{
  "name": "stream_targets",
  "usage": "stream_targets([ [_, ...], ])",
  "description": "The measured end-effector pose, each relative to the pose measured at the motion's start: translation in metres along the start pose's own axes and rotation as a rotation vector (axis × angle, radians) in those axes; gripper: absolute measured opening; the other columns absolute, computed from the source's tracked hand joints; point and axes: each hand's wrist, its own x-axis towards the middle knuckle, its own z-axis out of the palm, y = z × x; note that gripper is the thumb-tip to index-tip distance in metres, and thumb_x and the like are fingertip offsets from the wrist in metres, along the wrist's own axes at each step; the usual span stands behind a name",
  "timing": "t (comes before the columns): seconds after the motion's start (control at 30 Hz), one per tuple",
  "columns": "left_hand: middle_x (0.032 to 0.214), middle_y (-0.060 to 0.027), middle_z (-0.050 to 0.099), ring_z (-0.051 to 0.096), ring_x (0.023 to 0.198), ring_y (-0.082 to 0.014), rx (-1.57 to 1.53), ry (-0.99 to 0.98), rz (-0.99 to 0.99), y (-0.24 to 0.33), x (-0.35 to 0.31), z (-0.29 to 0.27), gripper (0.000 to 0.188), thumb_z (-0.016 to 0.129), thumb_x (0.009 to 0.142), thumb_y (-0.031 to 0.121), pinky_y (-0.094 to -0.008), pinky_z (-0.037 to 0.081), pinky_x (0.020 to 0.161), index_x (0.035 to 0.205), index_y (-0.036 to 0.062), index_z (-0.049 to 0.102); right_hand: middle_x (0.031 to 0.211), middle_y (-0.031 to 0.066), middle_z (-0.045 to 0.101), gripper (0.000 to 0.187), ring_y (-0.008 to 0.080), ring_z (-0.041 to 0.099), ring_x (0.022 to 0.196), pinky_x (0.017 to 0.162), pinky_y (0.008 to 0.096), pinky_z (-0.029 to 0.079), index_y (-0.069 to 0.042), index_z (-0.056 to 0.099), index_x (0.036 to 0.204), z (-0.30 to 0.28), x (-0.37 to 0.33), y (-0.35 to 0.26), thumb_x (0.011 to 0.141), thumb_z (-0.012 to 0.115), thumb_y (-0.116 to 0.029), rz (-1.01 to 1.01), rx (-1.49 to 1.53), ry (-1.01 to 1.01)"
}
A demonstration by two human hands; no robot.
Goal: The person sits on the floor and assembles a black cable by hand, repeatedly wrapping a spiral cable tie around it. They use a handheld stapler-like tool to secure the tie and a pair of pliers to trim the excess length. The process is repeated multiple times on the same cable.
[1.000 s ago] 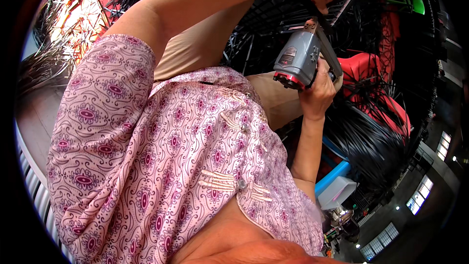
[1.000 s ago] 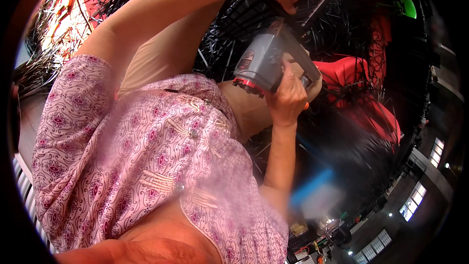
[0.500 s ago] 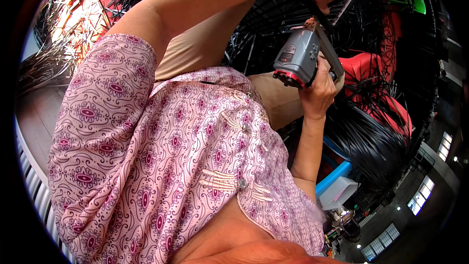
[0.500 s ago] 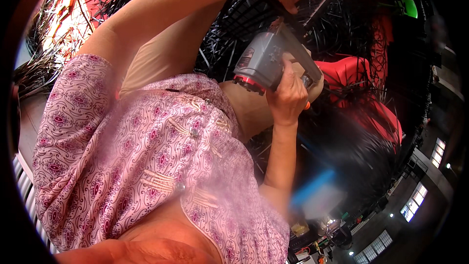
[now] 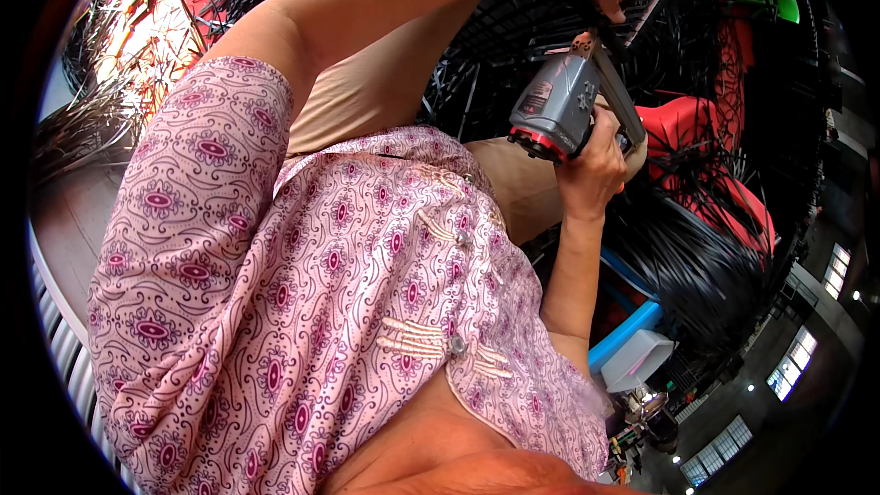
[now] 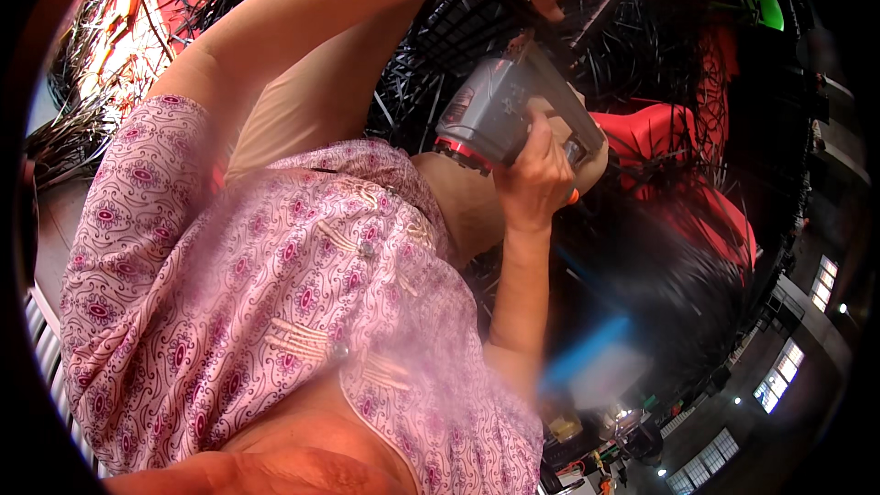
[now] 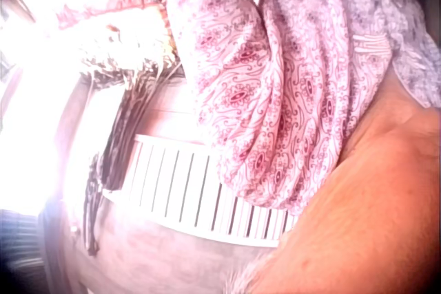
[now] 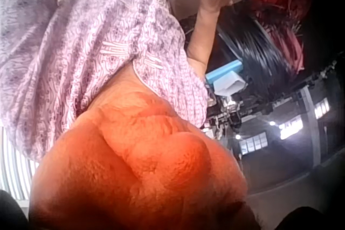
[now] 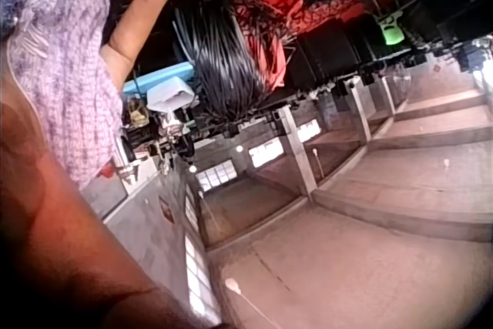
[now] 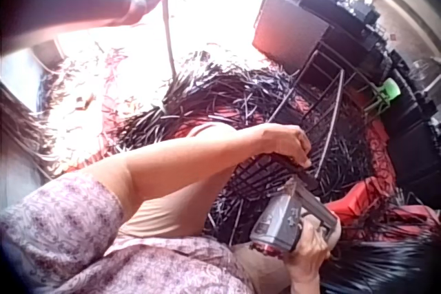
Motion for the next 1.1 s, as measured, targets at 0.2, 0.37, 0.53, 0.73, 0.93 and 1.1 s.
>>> stream_targets([
  [0.2, 0.065, 0.0001, 0.061, 0.053, 0.063, -0.0111, 0.019, 0.052, 0.058, 0.007, -0.009, 0.001, 0.023, 0.08, 0.08, 0.028, -0.0333, 0.041, 0.059, 0.077, 0.0059, 0.074, 0.11, 0.0198, 0.072, 0.054, 0.0402, 0.071, 0.094, 0.081, 0.045, 0.056, -0.001, 0.058, 0.127, -0.005, -0.006, 0.009, 0.081, 0.08, -0.02, -0.058, -0.002, 0.032],
  [0.37, 0.064, -0.0007, 0.06, 0.052, 0.064, -0.0117, -0.012, 0.058, -0.018, 0.011, -0.01, 0.001, 0.024, 0.081, 0.079, 0.028, -0.0341, 0.041, 0.06, 0.077, 0.005, 0.074, 0.119, 0.0182, 0.07, 0.062, 0.0377, 0.072, 0.098, 0.084, 0.0442, 0.057, 0.001, 0.057, 0.134, -0.023, -0.003, 0.026, 0.093, 0.069, -0.044, -0.136, 0.103, 0.222],
  [0.53, 0.07, -0.0056, 0.064, 0.057, 0.067, -0.0152, 0.125, 0.019, 0.214, 0.006, -0.011, 0.002, 0.032, 0.08, 0.081, 0.033, -0.0369, 0.045, 0.065, 0.084, 0.0022, 0.071, 0.118, 0.0198, 0.072, 0.067, 0.0344, 0.073, 0.104, 0.087, 0.0413, 0.057, -0.001, 0.053, 0.139, -0.068, 0.0, 0.045, 0.082, 0.081, -0.022, 0.139, 0.172, 0.355],
  [0.73, 0.096, -0.0108, 0.069, 0.069, 0.087, -0.0305, 0.631, 0.175, 0.434, 0.018, -0.041, 0.018, 0.029, 0.078, 0.083, 0.019, -0.0385, 0.052, 0.075, 0.105, 0.0027, 0.07, 0.081, 0.009, 0.071, 0.04, 0.0181, 0.066, 0.062, 0.059, 0.0298, 0.052, 0.0, 0.065, 0.105, -0.067, -0.004, 0.201, 0.075, 0.087, -0.013, 0.737, 0.189, 0.37],
  [0.93, 0.096, -0.0119, 0.063, 0.065, 0.082, -0.036, 0.63, 0.124, 0.377, 0.049, -0.056, 0.022, 0.03, 0.076, 0.084, 0.021, -0.0433, 0.052, 0.072, 0.106, 0.0033, 0.065, 0.065, 0.0016, 0.056, 0.02, 0.012, 0.055, 0.051, 0.047, 0.0264, 0.044, -0.003, 0.059, 0.093, -0.057, 0.015, 0.343, 0.082, 0.072, -0.013, 0.93, 0.706, 0.305],
  [1.1, 0.097, -0.0093, 0.062, 0.065, 0.082, -0.0311, 0.74, 0.164, 0.292, 0.086, -0.088, 0.036, 0.033, 0.076, 0.085, 0.017, -0.0418, 0.052, 0.068, 0.112, 0.0051, 0.062, 0.106, 0.0242, 0.07, 0.058, 0.0298, 0.072, 0.09, 0.075, 0.0422, 0.056, 0.01, 0.052, 0.125, -0.023, 0.032, 0.445, 0.08, 0.073, -0.019, 1.32, -0.045, -0.203],
])
